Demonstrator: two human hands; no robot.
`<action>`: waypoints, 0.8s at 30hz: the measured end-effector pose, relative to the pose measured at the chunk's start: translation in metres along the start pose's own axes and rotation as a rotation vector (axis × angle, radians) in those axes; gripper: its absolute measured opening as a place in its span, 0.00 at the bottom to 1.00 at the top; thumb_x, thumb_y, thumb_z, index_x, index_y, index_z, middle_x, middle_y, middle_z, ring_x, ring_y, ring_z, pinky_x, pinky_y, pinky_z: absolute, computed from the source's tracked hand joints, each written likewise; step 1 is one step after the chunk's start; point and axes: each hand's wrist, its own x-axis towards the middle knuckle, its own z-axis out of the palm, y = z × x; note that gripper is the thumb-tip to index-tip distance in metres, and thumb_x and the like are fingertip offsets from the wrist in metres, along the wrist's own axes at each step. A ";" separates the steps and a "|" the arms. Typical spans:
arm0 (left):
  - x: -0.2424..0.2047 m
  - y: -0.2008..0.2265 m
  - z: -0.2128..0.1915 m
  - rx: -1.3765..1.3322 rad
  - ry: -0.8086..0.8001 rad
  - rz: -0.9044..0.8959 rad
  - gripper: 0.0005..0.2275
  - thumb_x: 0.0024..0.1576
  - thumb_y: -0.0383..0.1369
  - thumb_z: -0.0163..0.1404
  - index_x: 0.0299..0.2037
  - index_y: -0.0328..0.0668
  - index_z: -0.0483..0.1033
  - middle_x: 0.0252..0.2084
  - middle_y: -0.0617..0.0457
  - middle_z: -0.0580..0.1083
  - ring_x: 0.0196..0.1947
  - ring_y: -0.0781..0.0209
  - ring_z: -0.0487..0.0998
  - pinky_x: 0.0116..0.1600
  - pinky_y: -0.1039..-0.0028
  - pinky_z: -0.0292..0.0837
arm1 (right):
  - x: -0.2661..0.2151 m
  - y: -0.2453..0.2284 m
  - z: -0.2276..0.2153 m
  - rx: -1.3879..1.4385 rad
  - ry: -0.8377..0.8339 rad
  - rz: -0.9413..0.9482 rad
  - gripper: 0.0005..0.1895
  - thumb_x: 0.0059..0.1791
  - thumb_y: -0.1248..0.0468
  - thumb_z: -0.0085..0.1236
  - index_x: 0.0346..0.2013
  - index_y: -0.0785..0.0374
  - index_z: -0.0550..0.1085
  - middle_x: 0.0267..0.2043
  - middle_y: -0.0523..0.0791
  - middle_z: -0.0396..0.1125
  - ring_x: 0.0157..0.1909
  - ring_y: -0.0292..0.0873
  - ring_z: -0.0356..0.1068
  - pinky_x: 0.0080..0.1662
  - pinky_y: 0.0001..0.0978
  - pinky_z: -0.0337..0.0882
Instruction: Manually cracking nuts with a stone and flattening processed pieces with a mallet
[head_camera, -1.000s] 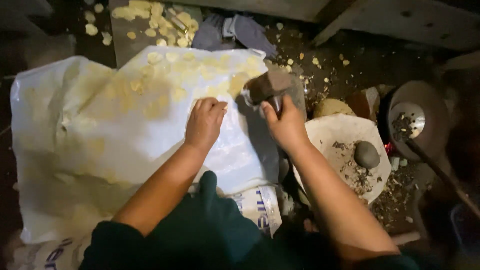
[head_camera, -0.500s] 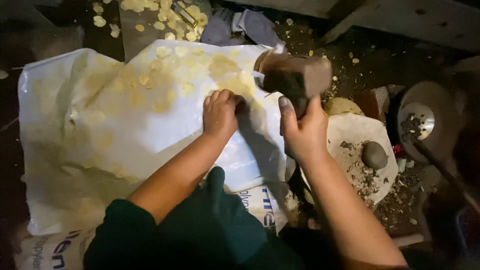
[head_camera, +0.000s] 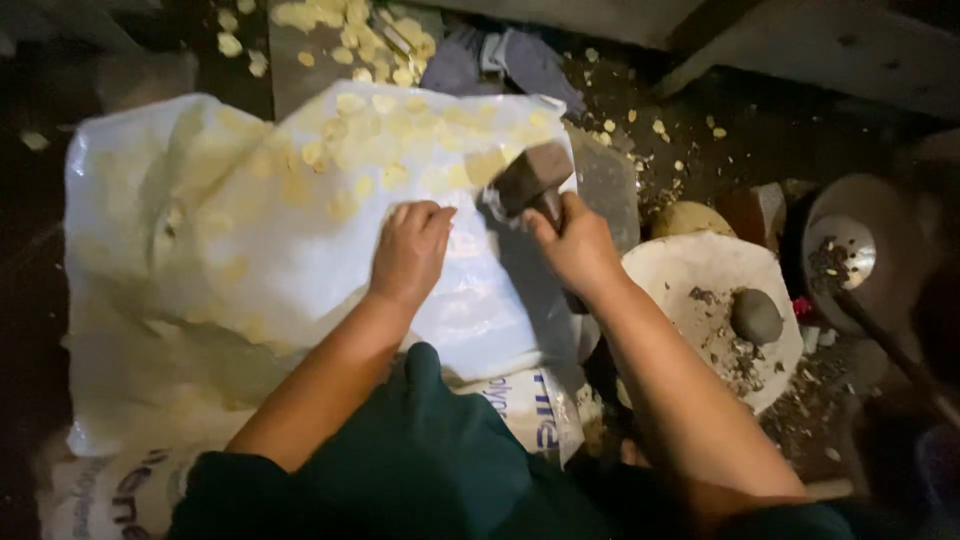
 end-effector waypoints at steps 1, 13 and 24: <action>0.000 0.006 -0.002 -0.009 -0.008 -0.011 0.09 0.59 0.31 0.57 0.48 0.48 0.79 0.42 0.53 0.73 0.45 0.50 0.76 0.46 0.64 0.72 | -0.009 -0.005 -0.006 -0.008 -0.011 0.008 0.25 0.51 0.45 0.60 0.45 0.66 0.73 0.38 0.62 0.74 0.47 0.69 0.75 0.44 0.60 0.73; 0.031 0.005 0.008 -0.285 0.004 -0.197 0.08 0.51 0.28 0.65 0.35 0.43 0.79 0.38 0.52 0.71 0.41 0.47 0.75 0.49 0.61 0.70 | -0.012 -0.033 -0.021 0.045 -0.056 0.038 0.31 0.52 0.45 0.57 0.57 0.68 0.70 0.46 0.65 0.73 0.53 0.70 0.72 0.50 0.64 0.72; 0.011 -0.006 0.000 0.052 -0.037 -0.155 0.05 0.56 0.32 0.57 0.38 0.45 0.74 0.39 0.50 0.70 0.39 0.48 0.74 0.45 0.62 0.71 | 0.001 -0.009 0.065 -0.119 -0.011 -0.008 0.30 0.52 0.46 0.54 0.56 0.66 0.62 0.38 0.64 0.72 0.44 0.69 0.76 0.45 0.64 0.76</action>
